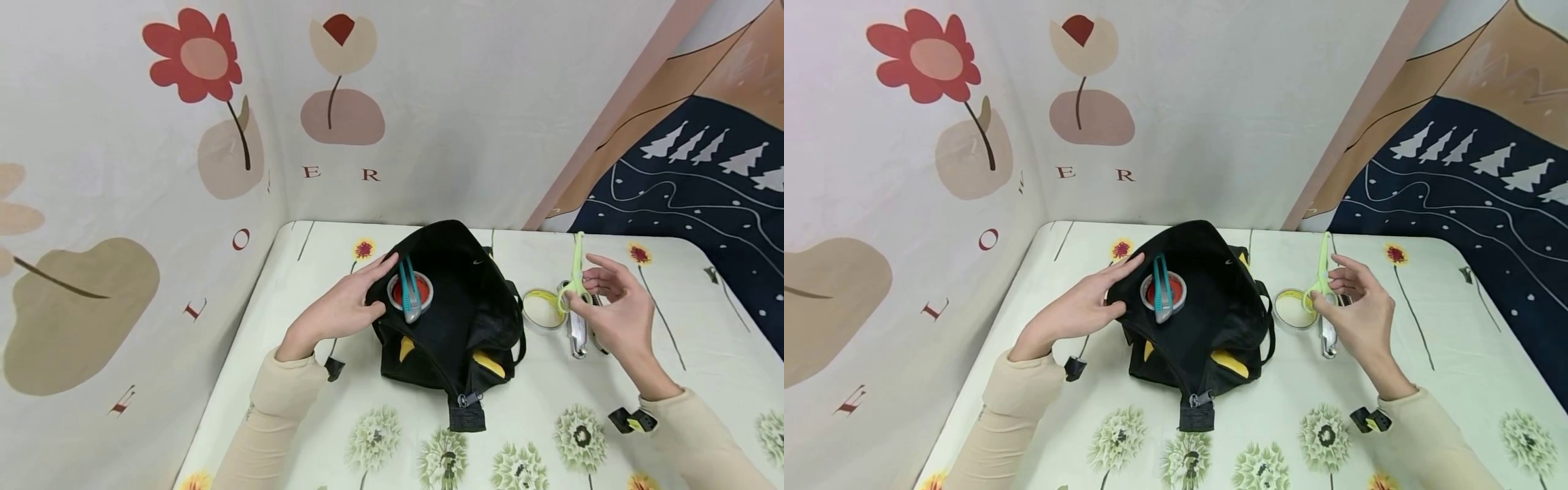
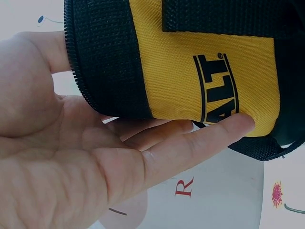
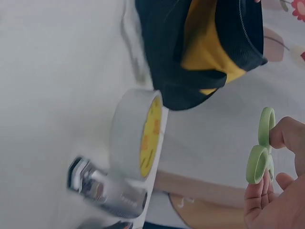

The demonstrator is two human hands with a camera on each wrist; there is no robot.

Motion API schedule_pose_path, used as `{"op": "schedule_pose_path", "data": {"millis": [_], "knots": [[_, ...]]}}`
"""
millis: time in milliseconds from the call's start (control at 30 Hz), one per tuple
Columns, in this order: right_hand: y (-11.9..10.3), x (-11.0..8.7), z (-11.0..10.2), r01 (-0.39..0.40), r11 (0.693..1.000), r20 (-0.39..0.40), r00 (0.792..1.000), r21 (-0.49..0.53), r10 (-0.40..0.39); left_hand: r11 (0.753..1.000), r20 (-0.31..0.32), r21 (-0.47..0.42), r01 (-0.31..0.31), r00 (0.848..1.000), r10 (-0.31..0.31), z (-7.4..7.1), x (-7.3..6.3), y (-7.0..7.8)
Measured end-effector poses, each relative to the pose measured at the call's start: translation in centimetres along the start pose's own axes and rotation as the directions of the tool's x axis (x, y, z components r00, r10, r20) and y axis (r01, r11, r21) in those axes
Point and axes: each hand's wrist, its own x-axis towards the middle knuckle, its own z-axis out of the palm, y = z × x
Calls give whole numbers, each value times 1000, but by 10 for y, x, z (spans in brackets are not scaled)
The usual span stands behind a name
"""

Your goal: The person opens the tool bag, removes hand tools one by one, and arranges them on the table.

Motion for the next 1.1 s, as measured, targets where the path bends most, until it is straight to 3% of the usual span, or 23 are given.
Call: {"op": "schedule_pose_path", "data": {"millis": [367,567,767,900,1100], "knots": [[17,1,-18,27,998,-39,999,-48,-29,1000,-1,2,-2,1000,2,0,0,-1],[28,2,-29,-3,997,-55,998,-81,-2,1000,-6,14,0,1000,0,0,0,-1],[43,4,-43,-93,994,-73,993,-64,88,1000,-5,13,3,1000,-3,0,1,-1],[55,6,-51,-120,990,-55,992,-79,116,1000,0,7,5,1000,-5,0,1,-1],[69,7,-59,-80,994,-10,997,-75,80,1000,1,-2,9,1000,-9,1,1,-2]]}}
